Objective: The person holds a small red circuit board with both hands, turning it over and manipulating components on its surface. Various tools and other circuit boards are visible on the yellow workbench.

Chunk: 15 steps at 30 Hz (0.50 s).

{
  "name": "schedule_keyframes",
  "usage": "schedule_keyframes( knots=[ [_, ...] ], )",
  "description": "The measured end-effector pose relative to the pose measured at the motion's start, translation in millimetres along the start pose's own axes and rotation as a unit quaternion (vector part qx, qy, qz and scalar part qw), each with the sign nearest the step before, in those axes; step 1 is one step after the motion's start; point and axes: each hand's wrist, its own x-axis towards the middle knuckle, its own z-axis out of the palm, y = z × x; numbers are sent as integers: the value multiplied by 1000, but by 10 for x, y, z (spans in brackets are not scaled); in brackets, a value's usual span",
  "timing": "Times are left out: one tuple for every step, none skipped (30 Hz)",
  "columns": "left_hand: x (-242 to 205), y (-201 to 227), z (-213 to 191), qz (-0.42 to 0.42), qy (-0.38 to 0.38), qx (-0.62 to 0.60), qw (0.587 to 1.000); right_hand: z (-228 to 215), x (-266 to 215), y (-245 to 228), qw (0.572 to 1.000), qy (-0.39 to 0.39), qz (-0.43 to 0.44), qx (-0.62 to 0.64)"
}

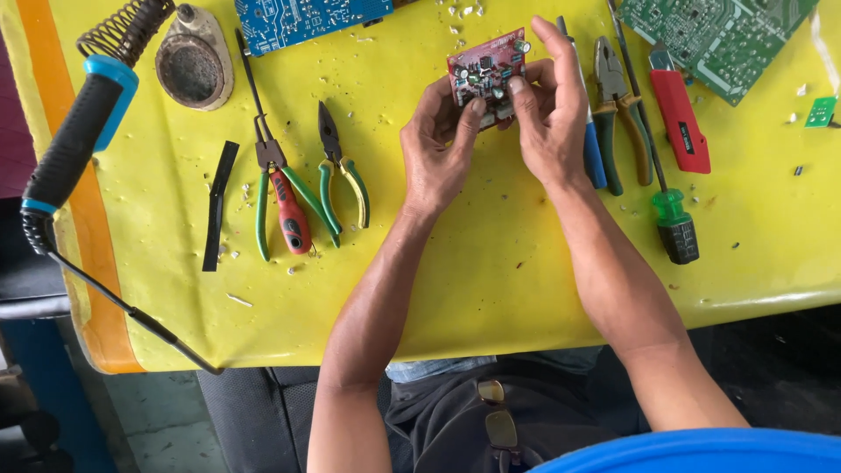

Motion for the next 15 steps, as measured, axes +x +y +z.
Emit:
schedule_keyframes(
  knots=[
    [2,-16,9,1,2,-1,1000,-5,10,-4,1000,-2,-1,-1],
    [0,-29,10,8,18,1,1000,-1,14,-8,1000,-17,-10,-9],
    [-1,-44,15,15,34,3,999,-2,18,-10,999,-32,-18,-18],
    [1,-16,7,15,34,3,999,13,34,-45,999,-32,-19,-18],
    [5,12,3,5,29,11,1000,23,51,-79,999,-34,-17,-1],
    [9,37,6,-7,22,17,1000,26,65,-112,999,-35,-15,15],
    [9,30,6,-7,20,17,1000,21,56,-63,999,-33,-15,14],
    [10,24,4,1,17,40,999,19,48,-14,1000,-17,-8,1],
    [11,19,3,9,14,64,998,16,40,35,1000,0,-2,-12],
    [12,-30,-11,9,12,64,998,24,49,50,1000,1,-2,-12],
    [12,-79,-22,18,28,83,996,29,59,65,999,-15,-23,-16],
    [11,-128,-32,27,44,103,993,33,65,81,998,-30,-44,-20],
    [9,-73,-20,27,41,104,993,36,61,32,998,-28,-44,-20],
    [14,-18,-6,17,40,72,996,35,59,-18,999,-28,-31,-1],
    [18,38,11,6,39,41,998,33,57,-68,999,-28,-18,19]
  ],
)
